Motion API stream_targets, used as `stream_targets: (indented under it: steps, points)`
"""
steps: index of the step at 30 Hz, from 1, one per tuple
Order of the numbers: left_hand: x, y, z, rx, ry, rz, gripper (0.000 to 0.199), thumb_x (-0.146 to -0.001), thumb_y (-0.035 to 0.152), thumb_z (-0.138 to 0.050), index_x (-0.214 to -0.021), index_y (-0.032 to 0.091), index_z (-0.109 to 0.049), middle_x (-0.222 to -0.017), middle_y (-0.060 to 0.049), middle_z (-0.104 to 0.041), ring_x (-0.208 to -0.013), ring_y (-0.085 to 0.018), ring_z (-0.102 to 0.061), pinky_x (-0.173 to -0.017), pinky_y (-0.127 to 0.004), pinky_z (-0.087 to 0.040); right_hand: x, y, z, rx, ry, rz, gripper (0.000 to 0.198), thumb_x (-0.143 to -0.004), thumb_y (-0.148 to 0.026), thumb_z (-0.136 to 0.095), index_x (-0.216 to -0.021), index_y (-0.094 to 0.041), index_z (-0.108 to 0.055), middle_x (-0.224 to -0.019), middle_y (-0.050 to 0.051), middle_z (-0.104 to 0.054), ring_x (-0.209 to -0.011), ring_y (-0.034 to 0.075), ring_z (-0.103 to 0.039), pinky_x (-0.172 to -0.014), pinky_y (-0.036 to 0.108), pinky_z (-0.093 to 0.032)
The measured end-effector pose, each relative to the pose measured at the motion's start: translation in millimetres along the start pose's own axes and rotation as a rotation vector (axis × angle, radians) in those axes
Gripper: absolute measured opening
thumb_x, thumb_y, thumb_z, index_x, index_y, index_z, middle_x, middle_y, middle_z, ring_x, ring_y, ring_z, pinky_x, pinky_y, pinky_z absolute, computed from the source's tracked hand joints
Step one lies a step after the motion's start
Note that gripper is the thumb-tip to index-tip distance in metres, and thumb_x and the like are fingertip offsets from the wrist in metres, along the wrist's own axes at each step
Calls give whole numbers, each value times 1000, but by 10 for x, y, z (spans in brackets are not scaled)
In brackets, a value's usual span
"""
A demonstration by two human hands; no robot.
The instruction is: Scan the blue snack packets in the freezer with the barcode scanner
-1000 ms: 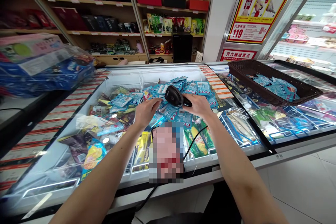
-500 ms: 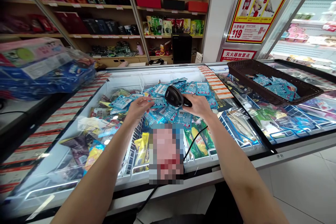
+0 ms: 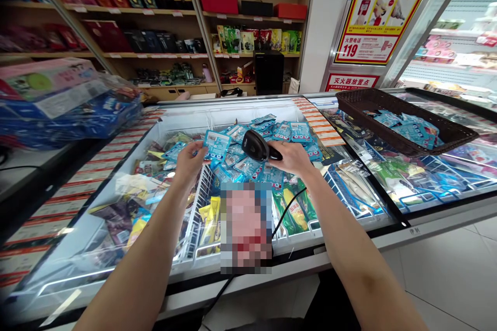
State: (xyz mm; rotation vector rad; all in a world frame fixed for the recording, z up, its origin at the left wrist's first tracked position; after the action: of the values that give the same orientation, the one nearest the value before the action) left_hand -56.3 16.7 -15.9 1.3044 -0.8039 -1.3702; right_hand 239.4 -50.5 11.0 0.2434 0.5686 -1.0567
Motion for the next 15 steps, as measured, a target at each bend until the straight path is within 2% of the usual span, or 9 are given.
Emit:
stream_targets:
  steps: [5, 11, 15]
  points:
    - [24, 58, -41, -76, 73, -123, 38, -72, 38, -55, -103, 18, -63, -94, -5, -61, -64, -11, -52, -57, -28, -52, -4, -87, -1, 11, -39, 80, 45, -79, -41, -58, -120, -23, -53, -94, 4, -68, -81, 19, -62, -67, 27, -43]
    - [134, 300, -79, -337, 99, -337, 31, -78, 34, -51, -101, 19, -66, -98, -7, -62, -87, -18, -56, -74, -32, -49, -12, -162, 4, 43, -40, 132, 45, -82, -41, -54, -122, -22, -51, -95, 4, -67, -80, 18, -62, -64, 26, -41]
    - [190, 373, -99, -456, 104, -405, 32, -82, 34, -47, -104, 20, -65, -100, -6, -62, -93, -19, -56, -79, -31, -45, -20, -190, 18, 43, -36, 160, 41, -81, -38, -55, -119, -21, -52, -98, 4, -66, -81, 17, -61, -62, 26, -41]
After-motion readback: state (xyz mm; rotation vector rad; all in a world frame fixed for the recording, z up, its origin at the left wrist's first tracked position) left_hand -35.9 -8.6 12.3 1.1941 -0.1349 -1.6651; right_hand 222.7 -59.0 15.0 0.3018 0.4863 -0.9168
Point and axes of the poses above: each hand's wrist, its own x-axis away from the middle knuckle, its own z-axis out of the back of the hand, y = z × x, the point moved 4 cm from there along -x, towards the middle knuckle
